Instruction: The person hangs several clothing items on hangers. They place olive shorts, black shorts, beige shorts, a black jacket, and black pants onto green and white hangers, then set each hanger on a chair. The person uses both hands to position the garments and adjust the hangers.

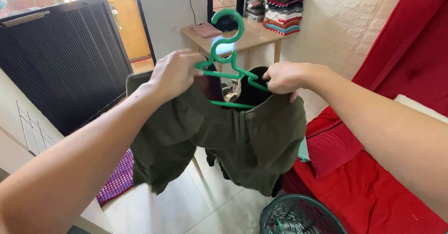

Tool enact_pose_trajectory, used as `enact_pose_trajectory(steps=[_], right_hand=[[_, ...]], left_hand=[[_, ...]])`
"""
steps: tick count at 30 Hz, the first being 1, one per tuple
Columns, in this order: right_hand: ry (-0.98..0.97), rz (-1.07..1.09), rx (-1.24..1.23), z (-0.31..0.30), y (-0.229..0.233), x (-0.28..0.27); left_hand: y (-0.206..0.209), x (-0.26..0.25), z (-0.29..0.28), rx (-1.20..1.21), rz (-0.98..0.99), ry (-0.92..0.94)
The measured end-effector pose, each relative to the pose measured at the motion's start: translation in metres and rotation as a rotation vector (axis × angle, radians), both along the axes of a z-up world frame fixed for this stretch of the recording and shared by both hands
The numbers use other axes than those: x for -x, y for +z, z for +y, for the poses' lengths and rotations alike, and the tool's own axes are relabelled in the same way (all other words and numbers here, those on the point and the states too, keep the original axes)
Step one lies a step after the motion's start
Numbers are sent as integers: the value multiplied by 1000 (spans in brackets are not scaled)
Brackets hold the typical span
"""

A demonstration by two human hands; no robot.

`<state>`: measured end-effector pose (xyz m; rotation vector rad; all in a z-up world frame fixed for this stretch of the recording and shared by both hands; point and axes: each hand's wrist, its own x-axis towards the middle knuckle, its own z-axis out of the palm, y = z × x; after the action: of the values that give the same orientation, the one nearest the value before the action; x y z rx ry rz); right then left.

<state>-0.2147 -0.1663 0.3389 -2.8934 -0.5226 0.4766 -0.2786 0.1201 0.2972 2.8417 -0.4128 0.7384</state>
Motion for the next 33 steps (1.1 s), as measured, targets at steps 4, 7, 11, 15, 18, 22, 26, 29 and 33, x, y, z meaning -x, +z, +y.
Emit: enact_pose_trajectory(steps=[4, 7, 11, 15, 18, 22, 26, 29, 33], right_hand=[[99, -193, 12, -8, 0, -6], [164, -305, -150, -16, -12, -9], [232, -699, -128, -38, -37, -32], [47, -745, -262, -45, -33, -28], [96, -821, -466, -45, -36, -29], [282, -842, -392, -52, -29, -34], [232, -930, -250, -52, -25, -27], [239, -1017, -409, -48, -23, -32], [363, -1013, -663, -61, -15, -39]], left_hand=[[10, -3, 1, -16, -95, 60], [19, -4, 10, 48, -126, -26], [28, 1, 38, 95, -291, -64], [33, 19, 37, 126, -287, 7], [20, 9, 29, 123, -333, 18], [14, -22, 51, 306, -433, 70], [27, -1, 21, 404, -525, -85], [30, 9, 4, 346, -417, -415], [11, -21, 9, 17, -510, -75]])
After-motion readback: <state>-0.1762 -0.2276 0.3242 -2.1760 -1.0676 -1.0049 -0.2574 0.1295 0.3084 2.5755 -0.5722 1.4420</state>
